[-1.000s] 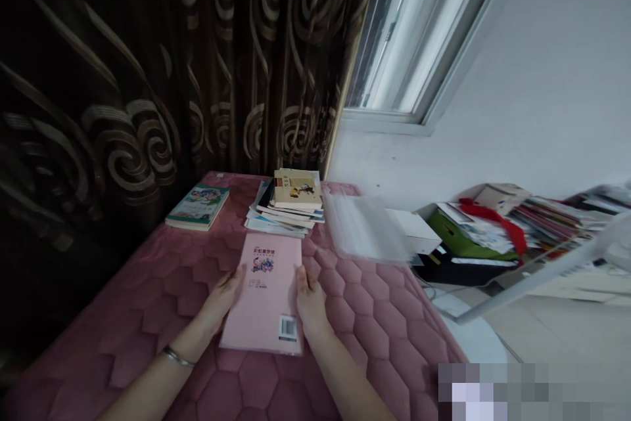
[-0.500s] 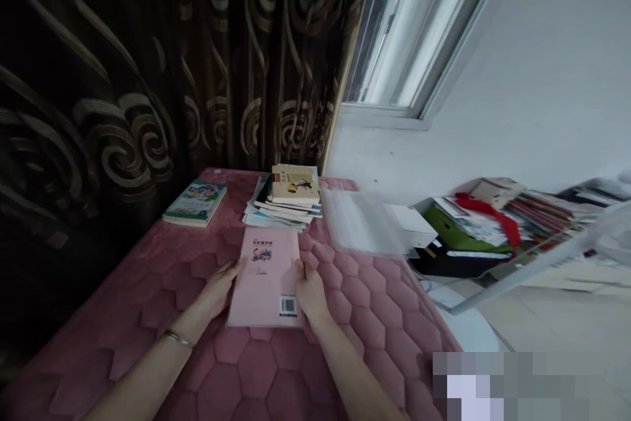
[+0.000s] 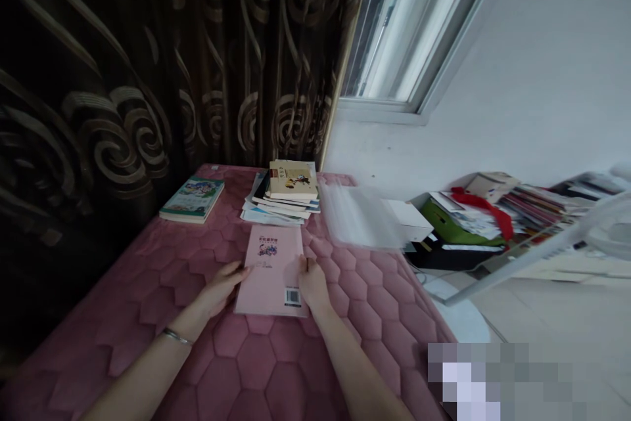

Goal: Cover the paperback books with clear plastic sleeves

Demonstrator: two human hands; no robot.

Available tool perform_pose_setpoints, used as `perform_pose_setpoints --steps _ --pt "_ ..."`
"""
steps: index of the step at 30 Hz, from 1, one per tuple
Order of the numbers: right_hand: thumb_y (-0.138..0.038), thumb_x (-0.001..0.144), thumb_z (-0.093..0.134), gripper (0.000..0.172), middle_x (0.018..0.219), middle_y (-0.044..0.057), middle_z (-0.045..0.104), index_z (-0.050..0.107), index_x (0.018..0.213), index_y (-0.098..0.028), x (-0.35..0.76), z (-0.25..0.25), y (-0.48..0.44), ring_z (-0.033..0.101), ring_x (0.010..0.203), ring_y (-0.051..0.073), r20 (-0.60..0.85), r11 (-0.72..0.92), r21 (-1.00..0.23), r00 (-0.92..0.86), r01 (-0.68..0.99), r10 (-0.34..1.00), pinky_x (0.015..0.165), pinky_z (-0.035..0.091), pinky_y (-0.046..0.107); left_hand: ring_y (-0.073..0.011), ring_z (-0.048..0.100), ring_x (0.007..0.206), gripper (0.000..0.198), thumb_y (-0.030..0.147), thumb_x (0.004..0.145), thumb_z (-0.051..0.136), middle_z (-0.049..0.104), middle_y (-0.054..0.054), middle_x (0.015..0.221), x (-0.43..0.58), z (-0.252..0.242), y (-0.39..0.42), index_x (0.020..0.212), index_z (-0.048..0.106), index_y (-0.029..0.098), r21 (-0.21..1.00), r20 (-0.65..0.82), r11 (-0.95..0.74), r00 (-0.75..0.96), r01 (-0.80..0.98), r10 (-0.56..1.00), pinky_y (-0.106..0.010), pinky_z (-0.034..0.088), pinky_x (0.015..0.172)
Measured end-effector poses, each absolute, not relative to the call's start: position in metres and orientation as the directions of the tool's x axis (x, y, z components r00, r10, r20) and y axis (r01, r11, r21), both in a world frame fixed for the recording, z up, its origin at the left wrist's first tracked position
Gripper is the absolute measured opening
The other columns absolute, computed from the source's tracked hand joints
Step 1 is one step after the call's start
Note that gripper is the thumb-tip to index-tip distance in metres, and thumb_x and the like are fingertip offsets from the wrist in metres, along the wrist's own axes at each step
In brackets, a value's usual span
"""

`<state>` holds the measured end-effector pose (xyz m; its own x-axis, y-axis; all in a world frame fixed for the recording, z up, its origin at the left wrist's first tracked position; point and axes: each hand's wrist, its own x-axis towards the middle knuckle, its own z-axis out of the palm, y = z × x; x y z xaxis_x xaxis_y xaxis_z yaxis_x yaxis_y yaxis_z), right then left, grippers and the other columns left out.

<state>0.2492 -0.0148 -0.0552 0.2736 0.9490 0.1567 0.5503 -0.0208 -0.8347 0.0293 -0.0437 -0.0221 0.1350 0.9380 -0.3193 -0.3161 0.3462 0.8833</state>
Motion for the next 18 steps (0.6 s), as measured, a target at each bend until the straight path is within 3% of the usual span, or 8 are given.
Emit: perform_pose_setpoints --steps 6,10,14,18 --pt "-0.045 0.085 0.038 0.039 0.086 0.012 0.073 0.065 0.083 -0.018 0.248 -0.052 -0.017 0.067 0.083 0.027 0.117 0.005 -0.877 0.204 0.481 0.972 0.072 0.051 0.036 -0.0186 0.066 0.075 0.044 0.042 0.051 0.085 0.073 -0.006 0.079 0.028 -0.026 -0.04 0.08 0.066 0.015 0.904 -0.309 0.305 0.037 -0.299 0.95 -0.029 0.049 0.071" --pt "-0.04 0.086 0.037 0.039 0.094 0.012 0.072 0.064 0.098 -0.014 0.245 -0.05 -0.019 0.066 0.085 0.026 0.126 0.026 -0.87 0.171 0.493 0.977 0.074 0.051 0.035 -0.0187 0.066 0.078 0.043 0.041 0.05 0.085 0.074 -0.006 0.081 0.027 -0.026 -0.04 0.079 0.066 0.015 0.908 -0.284 0.282 0.04 -0.31 0.958 -0.028 0.048 0.073" --pt "-0.036 0.089 0.036 0.04 0.096 0.014 0.07 0.063 0.108 -0.014 0.242 -0.043 -0.026 0.065 0.088 0.028 0.136 0.017 -0.755 0.131 0.655 0.982 0.079 0.05 0.039 -0.0184 0.065 0.073 0.039 0.037 0.049 0.085 0.073 -0.006 0.078 0.025 -0.024 -0.041 0.076 0.066 0.016 0.895 -0.329 0.313 0.004 -0.317 0.944 -0.028 0.048 0.069" --pt "-0.033 0.088 0.042 0.038 0.122 0.017 0.059 0.064 0.114 -0.015 0.229 -0.025 -0.043 0.054 0.114 0.029 0.348 0.212 -0.588 0.007 0.781 0.938 0.101 0.042 0.043 -0.0173 0.065 0.067 0.038 0.037 0.048 0.083 0.072 -0.002 0.072 0.023 -0.012 -0.043 0.075 0.065 0.017 0.907 -0.3 0.265 -0.06 -0.328 0.952 -0.026 0.047 0.062"
